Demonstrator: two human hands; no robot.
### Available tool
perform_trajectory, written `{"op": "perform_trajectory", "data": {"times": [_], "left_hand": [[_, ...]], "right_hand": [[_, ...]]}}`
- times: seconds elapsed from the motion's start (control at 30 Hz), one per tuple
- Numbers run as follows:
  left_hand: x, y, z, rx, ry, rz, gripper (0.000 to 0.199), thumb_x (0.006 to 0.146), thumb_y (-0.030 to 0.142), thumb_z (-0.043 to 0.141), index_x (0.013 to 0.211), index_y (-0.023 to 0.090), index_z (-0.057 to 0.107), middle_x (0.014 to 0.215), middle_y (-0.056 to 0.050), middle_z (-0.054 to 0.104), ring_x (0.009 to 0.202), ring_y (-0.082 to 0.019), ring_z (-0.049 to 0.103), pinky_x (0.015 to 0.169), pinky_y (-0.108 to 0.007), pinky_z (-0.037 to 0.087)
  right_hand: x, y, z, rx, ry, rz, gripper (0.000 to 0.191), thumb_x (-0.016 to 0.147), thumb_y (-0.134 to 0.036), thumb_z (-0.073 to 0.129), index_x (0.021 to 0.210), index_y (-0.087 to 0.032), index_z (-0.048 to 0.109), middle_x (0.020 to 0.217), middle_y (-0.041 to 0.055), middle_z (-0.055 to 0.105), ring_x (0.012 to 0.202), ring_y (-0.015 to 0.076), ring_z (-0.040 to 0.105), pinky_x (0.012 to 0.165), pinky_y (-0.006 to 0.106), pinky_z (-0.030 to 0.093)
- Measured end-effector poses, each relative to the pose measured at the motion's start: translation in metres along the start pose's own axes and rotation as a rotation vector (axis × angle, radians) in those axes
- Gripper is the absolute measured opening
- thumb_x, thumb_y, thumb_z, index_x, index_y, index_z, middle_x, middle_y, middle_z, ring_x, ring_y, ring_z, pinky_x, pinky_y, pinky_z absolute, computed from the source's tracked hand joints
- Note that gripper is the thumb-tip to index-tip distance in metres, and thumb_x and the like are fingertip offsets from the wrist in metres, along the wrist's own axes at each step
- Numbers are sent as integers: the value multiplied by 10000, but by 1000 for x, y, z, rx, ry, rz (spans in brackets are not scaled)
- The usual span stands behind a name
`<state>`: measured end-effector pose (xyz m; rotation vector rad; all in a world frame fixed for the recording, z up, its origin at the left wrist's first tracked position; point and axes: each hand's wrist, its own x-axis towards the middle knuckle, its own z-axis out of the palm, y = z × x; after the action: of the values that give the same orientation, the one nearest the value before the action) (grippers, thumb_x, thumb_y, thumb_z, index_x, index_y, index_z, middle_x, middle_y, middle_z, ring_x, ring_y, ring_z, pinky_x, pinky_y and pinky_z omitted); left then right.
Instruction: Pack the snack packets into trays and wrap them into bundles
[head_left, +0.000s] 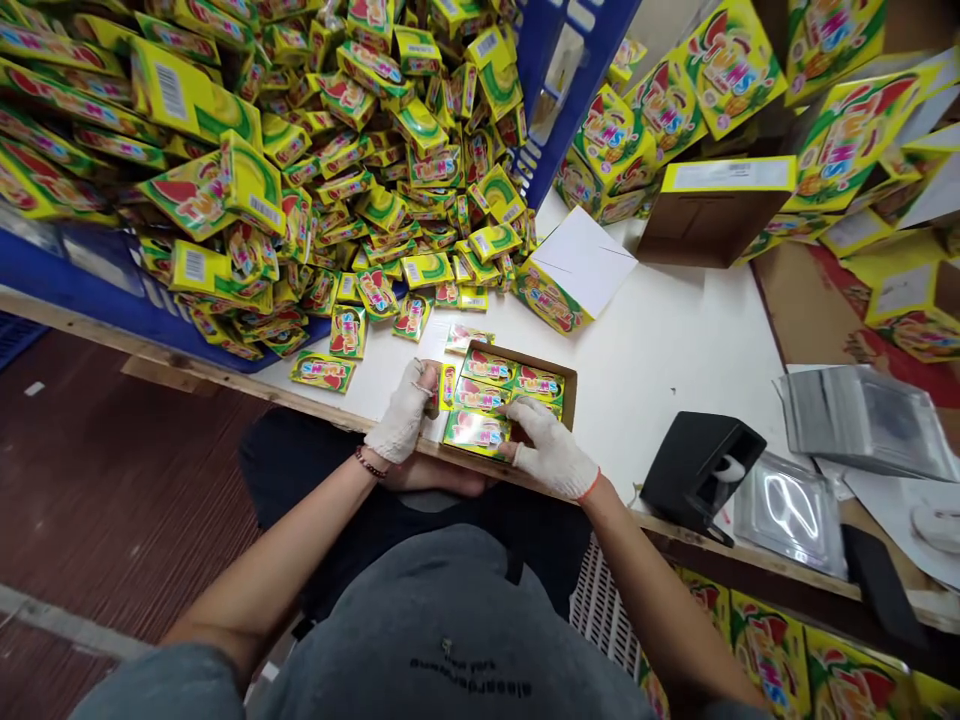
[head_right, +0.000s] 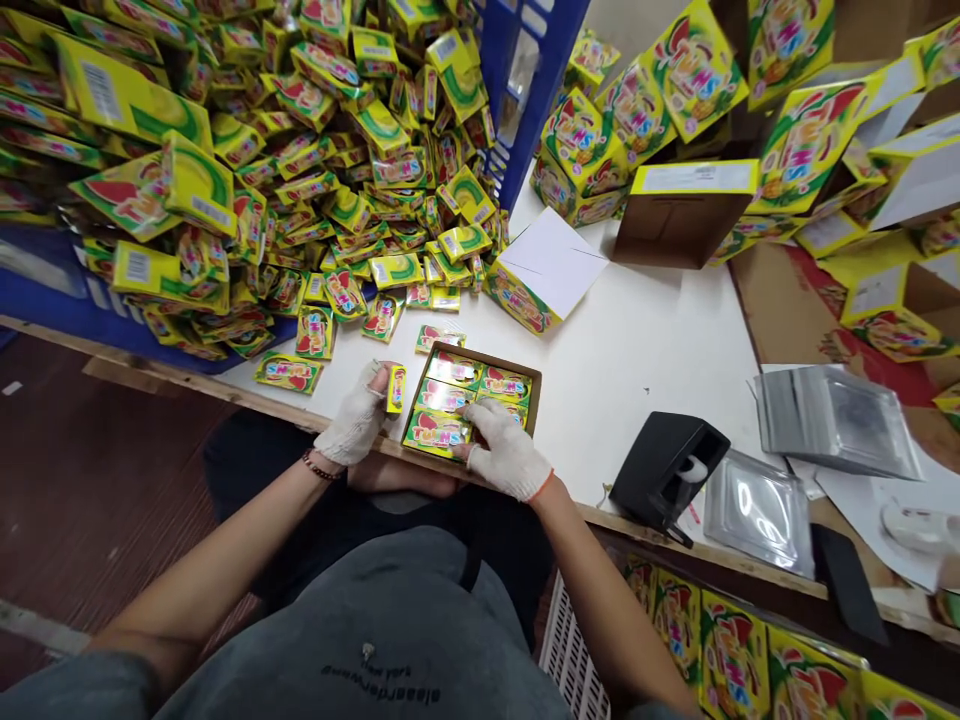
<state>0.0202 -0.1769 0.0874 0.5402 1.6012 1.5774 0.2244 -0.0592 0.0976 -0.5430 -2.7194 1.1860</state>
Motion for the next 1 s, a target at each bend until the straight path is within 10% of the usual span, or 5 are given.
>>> {"op": "perform_trajectory", "data": {"times": [0.33,0.53,0.87,1.0], "left_hand": [[-14,5,9,346,57,99,395,850,271,498,1233,179,534,1108,-72,629,1015,-212,609,912,-368,515],[-16,18,24,440,-141,305,400,882,296,512,1261,168,534,1180,-90,638,1072,-210,612,989,-368,498],[102,14,-16,1292,201,198,455,795,380,645,1176,142,570,1275,-195,534,1194,-375,487,998,-490,414],[113,5,-23,1250,227,148,413,745,258,644,1136,142,573,1227,-199,559,1124,-349,528,948,-453,429]], "right_hand": [[9,-10,1,91,45,107,237,888,-220,528,1108,-230,614,1073,76,622,933,224,590,874,396,512],[30,-16,-18,199,178,175,269,880,-294,500,1117,-238,613,1034,44,680,858,215,630,791,361,529],[50,5,-13,-208,278,370,184,888,-250,463,960,-270,631,735,19,644,682,218,592,625,314,447],[51,0,-23,-601,83,115,315,873,-165,530,1151,-273,630,1066,102,661,852,237,606,710,332,447]]}}
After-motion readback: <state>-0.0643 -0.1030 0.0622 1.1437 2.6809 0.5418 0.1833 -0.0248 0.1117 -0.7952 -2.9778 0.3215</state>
